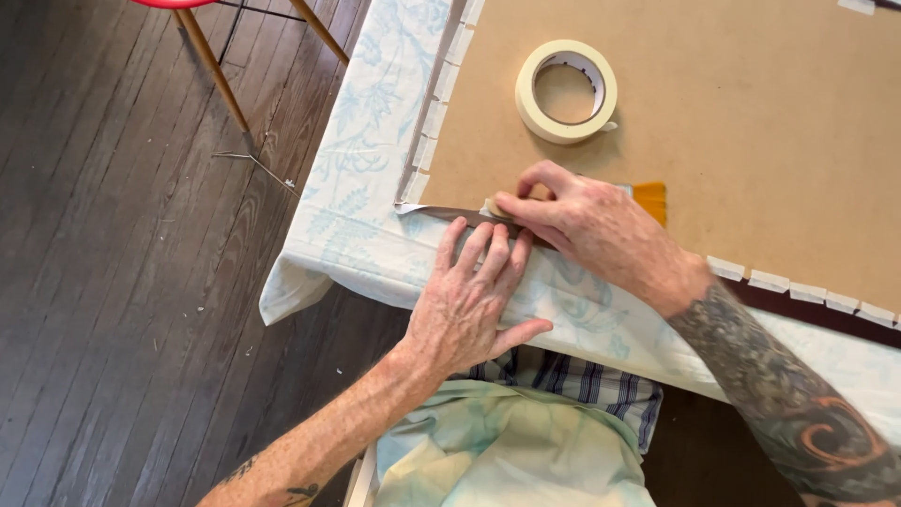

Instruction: Applying and smoothing masking tape along the edges of a large board using a hand tool.

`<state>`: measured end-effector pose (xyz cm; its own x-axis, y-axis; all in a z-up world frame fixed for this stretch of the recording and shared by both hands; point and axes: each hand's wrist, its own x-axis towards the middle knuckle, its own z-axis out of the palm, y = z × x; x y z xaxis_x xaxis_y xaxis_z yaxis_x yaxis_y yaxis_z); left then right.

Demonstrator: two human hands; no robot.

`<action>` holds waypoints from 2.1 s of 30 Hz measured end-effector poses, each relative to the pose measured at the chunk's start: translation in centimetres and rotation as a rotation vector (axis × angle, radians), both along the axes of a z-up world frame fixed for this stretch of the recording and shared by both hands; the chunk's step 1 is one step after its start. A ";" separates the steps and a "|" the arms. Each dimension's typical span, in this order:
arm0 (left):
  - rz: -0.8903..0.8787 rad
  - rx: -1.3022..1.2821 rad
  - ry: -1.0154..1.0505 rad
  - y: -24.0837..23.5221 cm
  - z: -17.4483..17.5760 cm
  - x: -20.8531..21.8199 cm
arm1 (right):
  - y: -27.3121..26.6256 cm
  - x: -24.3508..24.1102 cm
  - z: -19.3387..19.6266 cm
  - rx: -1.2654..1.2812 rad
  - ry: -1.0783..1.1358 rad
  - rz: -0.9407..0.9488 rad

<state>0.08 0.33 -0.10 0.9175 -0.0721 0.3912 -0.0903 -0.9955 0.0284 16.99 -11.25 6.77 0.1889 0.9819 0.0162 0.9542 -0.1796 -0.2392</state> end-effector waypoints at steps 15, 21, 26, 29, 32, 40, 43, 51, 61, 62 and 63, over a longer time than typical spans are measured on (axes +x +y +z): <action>-0.074 -0.161 0.027 0.9 0.2 -0.1 | -4.7 2.8 1.9 0.000 0.035 -0.185; 0.103 -0.168 -0.088 8.5 0.8 -2.5 | -12.6 8.3 -2.7 0.133 -0.074 -0.466; 0.109 -0.122 -0.148 11.6 2.0 -2.1 | -12.7 7.4 -3.4 0.212 -0.167 -0.568; 0.058 -0.097 -0.147 12.3 1.5 -1.2 | -11.8 5.4 -2.5 0.209 -0.139 -0.579; 0.028 -0.060 -0.160 12.6 0.9 -0.6 | -10.7 3.5 -1.3 0.274 -0.016 -0.566; 0.001 -0.316 0.081 13.0 2.9 1.2 | -6.7 4.1 -2.7 0.270 0.071 -0.638; -0.131 -0.443 -0.025 11.3 3.2 5.4 | -5.9 5.9 -5.8 0.465 0.232 -0.681; -0.425 -0.235 0.014 5.6 -1.6 19.2 | -2.6 6.7 -5.9 0.590 0.297 -0.811; -0.552 -0.354 0.128 5.0 1.8 18.7 | -6.3 3.6 -2.2 0.518 0.452 -0.815; -0.554 -0.392 0.128 4.9 1.9 18.8 | -6.3 3.7 -2.8 0.567 0.413 -0.794; -0.557 -0.430 0.129 4.8 2.0 19.0 | -6.2 3.9 -3.4 0.615 0.375 -0.772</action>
<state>19.06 5.13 1.92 0.8300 -0.4070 0.3814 -0.5516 -0.7005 0.4529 20.88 -17.43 3.38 0.8549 0.4357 0.2816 0.4790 -0.4544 -0.7510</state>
